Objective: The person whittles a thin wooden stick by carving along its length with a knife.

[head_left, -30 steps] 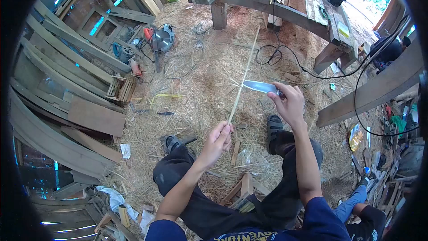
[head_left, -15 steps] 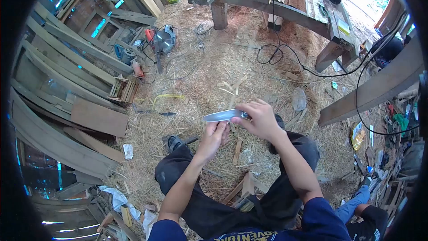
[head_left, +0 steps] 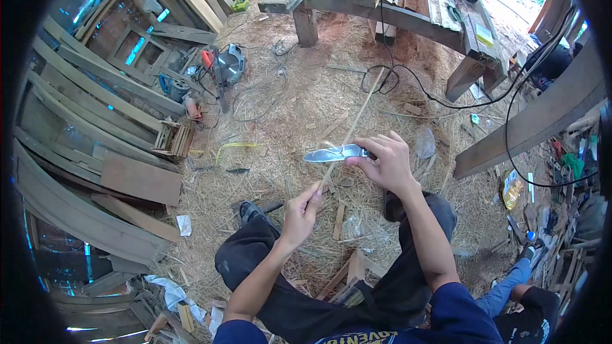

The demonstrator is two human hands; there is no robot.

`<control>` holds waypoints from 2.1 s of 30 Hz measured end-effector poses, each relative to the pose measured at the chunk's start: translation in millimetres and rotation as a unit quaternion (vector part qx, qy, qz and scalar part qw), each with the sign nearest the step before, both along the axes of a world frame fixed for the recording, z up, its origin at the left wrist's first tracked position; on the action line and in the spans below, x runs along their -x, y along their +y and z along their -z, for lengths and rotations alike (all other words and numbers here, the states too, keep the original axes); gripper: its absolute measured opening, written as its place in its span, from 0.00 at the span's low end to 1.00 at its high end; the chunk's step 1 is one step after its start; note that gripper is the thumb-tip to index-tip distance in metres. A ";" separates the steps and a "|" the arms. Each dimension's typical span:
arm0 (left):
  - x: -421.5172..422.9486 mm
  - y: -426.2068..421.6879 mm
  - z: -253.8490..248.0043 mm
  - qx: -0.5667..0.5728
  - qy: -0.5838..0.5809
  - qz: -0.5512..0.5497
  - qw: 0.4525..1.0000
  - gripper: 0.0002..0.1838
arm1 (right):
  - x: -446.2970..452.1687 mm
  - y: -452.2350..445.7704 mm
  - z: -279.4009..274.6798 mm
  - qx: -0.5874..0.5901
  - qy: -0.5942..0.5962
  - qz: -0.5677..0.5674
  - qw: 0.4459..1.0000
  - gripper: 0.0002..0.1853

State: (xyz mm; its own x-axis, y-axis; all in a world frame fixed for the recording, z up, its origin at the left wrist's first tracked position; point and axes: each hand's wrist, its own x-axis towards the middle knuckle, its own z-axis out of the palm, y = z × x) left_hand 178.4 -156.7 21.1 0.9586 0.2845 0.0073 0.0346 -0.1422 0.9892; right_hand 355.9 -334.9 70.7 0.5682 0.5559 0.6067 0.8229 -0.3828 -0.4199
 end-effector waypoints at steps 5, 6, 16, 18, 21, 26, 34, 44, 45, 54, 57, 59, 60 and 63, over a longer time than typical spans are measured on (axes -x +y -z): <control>36.8 10.7 0.5 -0.093 0.049 0.049 0.993 0.16 | -53.3 -56.8 -18.2 -0.085 0.169 0.338 0.922 0.19; 39.2 13.3 6.7 -0.047 0.074 0.038 0.995 0.16 | -48.0 -62.2 -17.2 -0.054 0.155 0.326 0.931 0.20; -18.1 4.9 -8.5 0.233 0.016 -0.032 0.972 0.12 | 10.8 -10.5 -2.2 0.008 0.267 0.025 0.963 0.21; -28.0 3.2 -6.0 0.212 0.019 -0.019 0.977 0.14 | 20.0 3.4 7.6 0.006 0.283 -0.040 0.958 0.20; -37.4 -7.0 2.9 0.210 0.000 -0.017 0.978 0.19 | 27.4 17.5 15.0 0.030 0.233 -0.112 0.966 0.20; -33.6 -11.9 17.8 0.205 0.009 -0.032 0.978 0.26 | 24.9 18.0 15.2 0.003 0.128 -0.129 0.983 0.21; -27.7 -13.5 -12.9 0.215 0.012 0.001 0.976 0.21 | 14.3 6.5 8.5 0.015 0.054 -0.095 0.994 0.21; -20.5 -8.9 -23.9 0.293 0.008 0.025 0.956 0.19 | -3.2 -7.0 -0.4 0.017 0.017 0.043 0.999 0.21; -17.6 -9.5 -22.8 0.291 0.021 0.026 0.956 0.19 | -7.8 -11.8 0.1 0.015 0.028 0.067 0.997 0.21; -9.3 -0.3 -19.9 0.303 0.066 0.016 0.951 0.22 | 2.9 -1.5 0.6 0.011 0.045 0.015 0.999 0.23; -18.6 4.4 -24.6 0.312 0.020 -0.010 0.950 0.21 | 9.2 8.2 -0.1 0.012 0.053 -0.008 0.999 0.23; -22.4 6.9 -26.1 0.303 0.014 -0.004 0.953 0.19 | 13.1 13.8 0.8 0.003 0.062 -0.029 0.998 0.23; -23.9 4.3 -20.9 0.291 0.009 -0.003 0.957 0.17 | 14.6 17.1 3.6 -0.006 0.067 -0.045 0.997 0.23; -30.0 -7.5 -8.3 0.270 0.009 -0.004 0.963 0.13 | 18.5 21.0 2.6 0.005 0.071 -0.065 0.995 0.23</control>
State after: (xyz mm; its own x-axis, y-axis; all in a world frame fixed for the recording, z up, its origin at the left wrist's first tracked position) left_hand 208.4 -164.2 29.5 0.9549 0.2497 -0.1604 0.0513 0.3934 0.9179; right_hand 337.4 -313.8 68.2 0.5703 0.6359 0.5201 0.7985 -0.2806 -0.5326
